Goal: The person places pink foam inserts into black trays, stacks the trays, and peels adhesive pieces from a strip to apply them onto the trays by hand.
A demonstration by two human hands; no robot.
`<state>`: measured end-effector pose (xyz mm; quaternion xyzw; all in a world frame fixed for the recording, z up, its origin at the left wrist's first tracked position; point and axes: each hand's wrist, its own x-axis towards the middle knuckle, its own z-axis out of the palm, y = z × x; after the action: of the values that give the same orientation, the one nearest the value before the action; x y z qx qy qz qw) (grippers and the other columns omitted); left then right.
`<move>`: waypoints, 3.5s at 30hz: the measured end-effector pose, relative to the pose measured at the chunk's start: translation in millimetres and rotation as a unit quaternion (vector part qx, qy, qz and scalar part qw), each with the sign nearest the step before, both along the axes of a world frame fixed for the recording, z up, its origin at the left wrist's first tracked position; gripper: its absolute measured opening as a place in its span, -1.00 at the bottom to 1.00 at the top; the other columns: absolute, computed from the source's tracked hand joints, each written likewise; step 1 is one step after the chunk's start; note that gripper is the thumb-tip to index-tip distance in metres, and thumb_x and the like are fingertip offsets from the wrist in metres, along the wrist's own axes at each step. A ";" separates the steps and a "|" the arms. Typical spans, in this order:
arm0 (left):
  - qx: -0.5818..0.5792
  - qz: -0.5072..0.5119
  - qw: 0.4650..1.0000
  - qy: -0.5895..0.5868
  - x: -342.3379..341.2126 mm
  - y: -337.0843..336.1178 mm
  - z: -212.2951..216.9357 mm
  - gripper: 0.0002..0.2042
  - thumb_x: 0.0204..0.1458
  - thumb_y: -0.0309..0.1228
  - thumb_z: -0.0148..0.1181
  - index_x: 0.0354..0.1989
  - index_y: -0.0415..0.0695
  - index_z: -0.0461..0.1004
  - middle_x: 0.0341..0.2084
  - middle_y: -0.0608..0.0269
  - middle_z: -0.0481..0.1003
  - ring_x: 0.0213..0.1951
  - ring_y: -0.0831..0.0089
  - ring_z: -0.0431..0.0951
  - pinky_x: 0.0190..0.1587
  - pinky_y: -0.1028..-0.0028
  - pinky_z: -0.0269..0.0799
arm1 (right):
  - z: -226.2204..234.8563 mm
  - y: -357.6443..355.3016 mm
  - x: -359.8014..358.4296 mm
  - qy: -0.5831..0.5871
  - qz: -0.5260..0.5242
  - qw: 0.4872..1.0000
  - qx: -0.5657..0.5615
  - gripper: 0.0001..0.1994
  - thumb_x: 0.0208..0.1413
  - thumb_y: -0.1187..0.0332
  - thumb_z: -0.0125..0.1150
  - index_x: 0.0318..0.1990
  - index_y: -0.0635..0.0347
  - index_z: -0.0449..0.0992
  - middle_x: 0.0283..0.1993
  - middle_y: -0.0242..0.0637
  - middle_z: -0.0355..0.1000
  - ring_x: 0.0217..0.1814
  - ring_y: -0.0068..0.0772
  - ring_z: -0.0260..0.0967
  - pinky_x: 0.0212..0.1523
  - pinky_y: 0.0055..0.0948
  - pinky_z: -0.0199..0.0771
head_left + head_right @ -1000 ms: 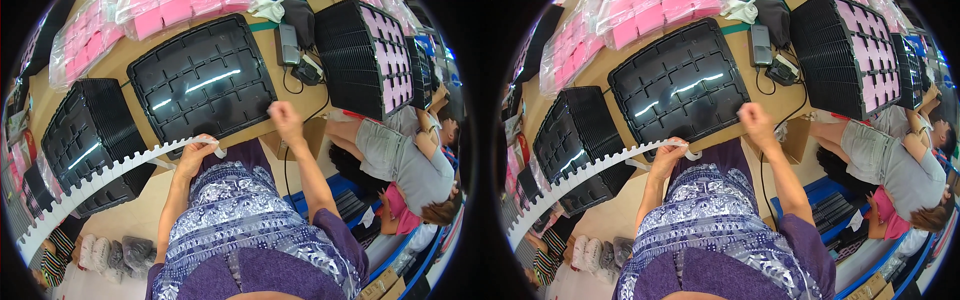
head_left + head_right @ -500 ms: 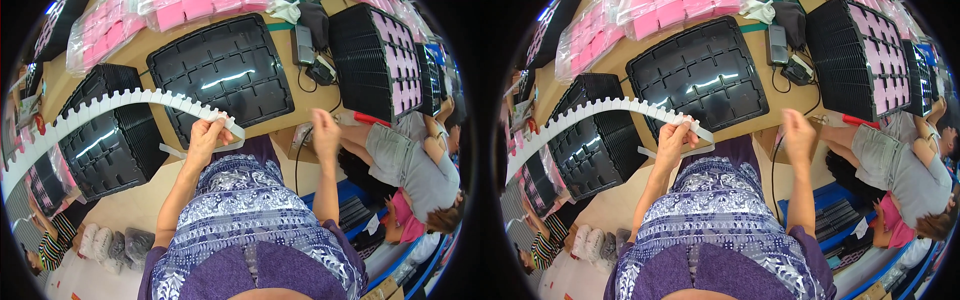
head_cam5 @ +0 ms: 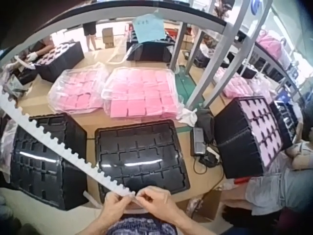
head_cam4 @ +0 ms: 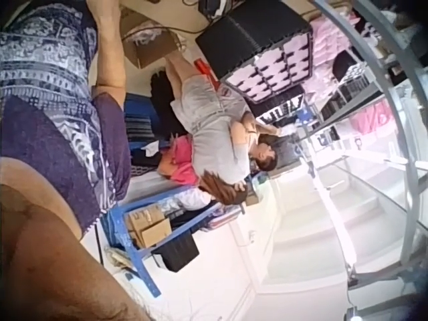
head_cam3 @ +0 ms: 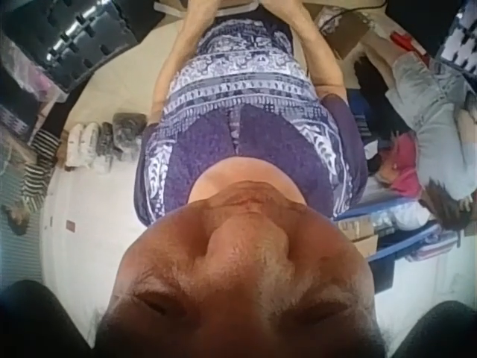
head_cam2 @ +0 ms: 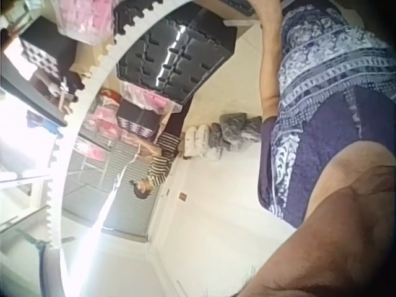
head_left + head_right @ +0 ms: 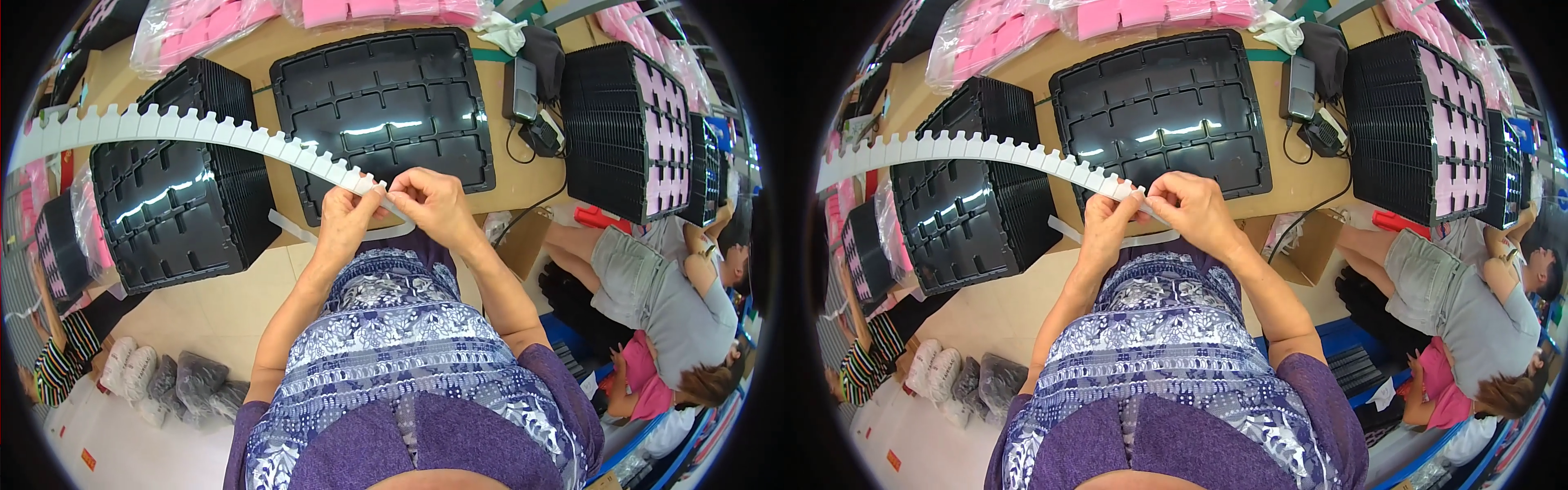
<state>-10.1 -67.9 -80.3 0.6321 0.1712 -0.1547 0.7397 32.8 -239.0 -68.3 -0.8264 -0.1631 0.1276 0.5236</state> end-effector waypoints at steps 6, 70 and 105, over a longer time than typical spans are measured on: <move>-0.174 0.142 0.969 0.105 -3.8 -4.7 -6.9 -0.93 0.11 -0.46 0.14 -0.34 -0.20 0.49 -0.43 0.28 0.52 -0.38 0.54 0.53 -0.28 0.49 0.50 | -13.7 10.1 -7.5 -0.391 0.056 0.919 -0.016 -0.86 -0.12 0.54 0.27 -0.36 0.23 0.47 -0.36 -0.28 0.42 -0.33 -0.23 0.42 -0.35 -0.37 0.49; 0.288 0.225 0.928 0.076 -181.7 119.4 -68.4 -0.81 0.12 -0.48 0.15 -0.16 -0.33 0.41 -0.38 0.26 0.47 -0.32 0.53 0.44 -0.23 0.48 0.40 | -82.1 -273.7 -133.8 -0.114 -0.291 0.890 -0.331 -0.86 0.17 0.48 0.12 -0.15 0.29 0.49 -0.29 -0.20 0.49 -0.30 -0.29 0.46 -0.26 -0.39 0.44; 0.132 0.022 0.984 -0.118 208.1 53.4 -3.2 -0.85 0.15 -0.47 0.09 -0.19 -0.28 0.51 -0.43 0.24 0.58 -0.35 0.60 0.56 -0.27 0.58 0.45 | -78.9 30.1 344.1 -0.408 0.111 0.876 -0.231 -0.81 0.01 0.21 0.26 -0.32 0.11 0.54 -0.31 -0.28 0.50 -0.18 -0.21 0.48 -0.12 -0.22 0.43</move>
<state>198.1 -14.5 -83.5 0.7338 0.1156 -0.0389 0.6683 376.8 -209.0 -147.2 -0.8791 -0.4188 -0.1294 0.1872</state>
